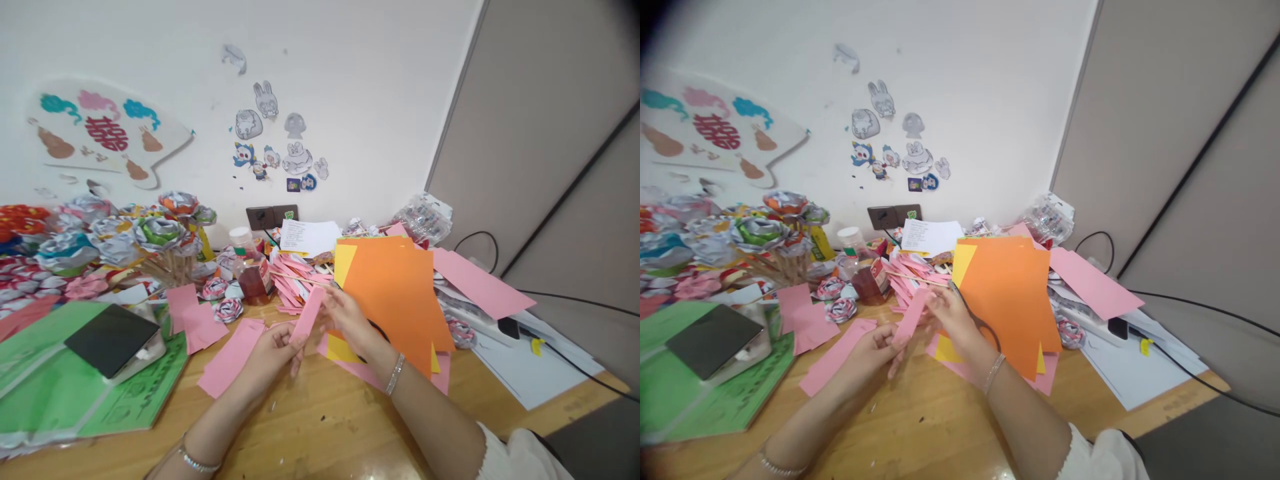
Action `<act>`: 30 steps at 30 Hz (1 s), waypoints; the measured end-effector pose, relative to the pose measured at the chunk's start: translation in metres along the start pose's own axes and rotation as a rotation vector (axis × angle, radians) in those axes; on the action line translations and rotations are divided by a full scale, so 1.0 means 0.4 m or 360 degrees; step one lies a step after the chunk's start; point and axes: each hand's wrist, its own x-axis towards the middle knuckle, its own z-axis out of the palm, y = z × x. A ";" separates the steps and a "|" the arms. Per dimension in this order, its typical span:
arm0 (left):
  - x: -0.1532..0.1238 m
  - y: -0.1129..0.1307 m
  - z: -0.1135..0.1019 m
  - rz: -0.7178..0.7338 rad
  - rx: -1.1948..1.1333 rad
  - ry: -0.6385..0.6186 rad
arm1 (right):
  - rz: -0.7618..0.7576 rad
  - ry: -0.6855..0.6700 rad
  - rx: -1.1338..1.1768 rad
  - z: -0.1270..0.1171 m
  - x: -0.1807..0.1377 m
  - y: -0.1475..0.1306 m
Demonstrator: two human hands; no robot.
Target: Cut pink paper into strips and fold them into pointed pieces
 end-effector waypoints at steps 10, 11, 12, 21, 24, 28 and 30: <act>0.000 -0.011 -0.009 -0.0059 -0.0115 -0.0154 | 0.0121 -0.0351 -0.0502 0.017 -0.003 0.037; 0.001 -0.011 -0.009 -0.0066 -0.0143 -0.0163 | 0.0128 -0.0326 -0.0491 0.014 -0.001 0.040; 0.001 -0.010 -0.009 -0.0072 -0.0168 -0.0170 | 0.0129 -0.0298 -0.0480 0.011 0.001 0.042; -0.005 -0.005 -0.003 -0.0086 -0.0182 -0.0210 | 0.0023 -0.0079 -0.0289 -0.022 0.015 0.049; -0.002 -0.018 -0.006 -0.0118 -0.0196 -0.0211 | -0.0039 0.0009 -0.0404 -0.030 0.019 0.048; -0.004 -0.019 -0.007 -0.0155 -0.0130 -0.0204 | -0.0111 0.0069 -0.0633 -0.037 0.023 0.046; -0.013 0.002 -0.006 -0.0184 0.0001 -0.0279 | -0.0122 -0.0005 -0.0684 -0.033 0.019 0.041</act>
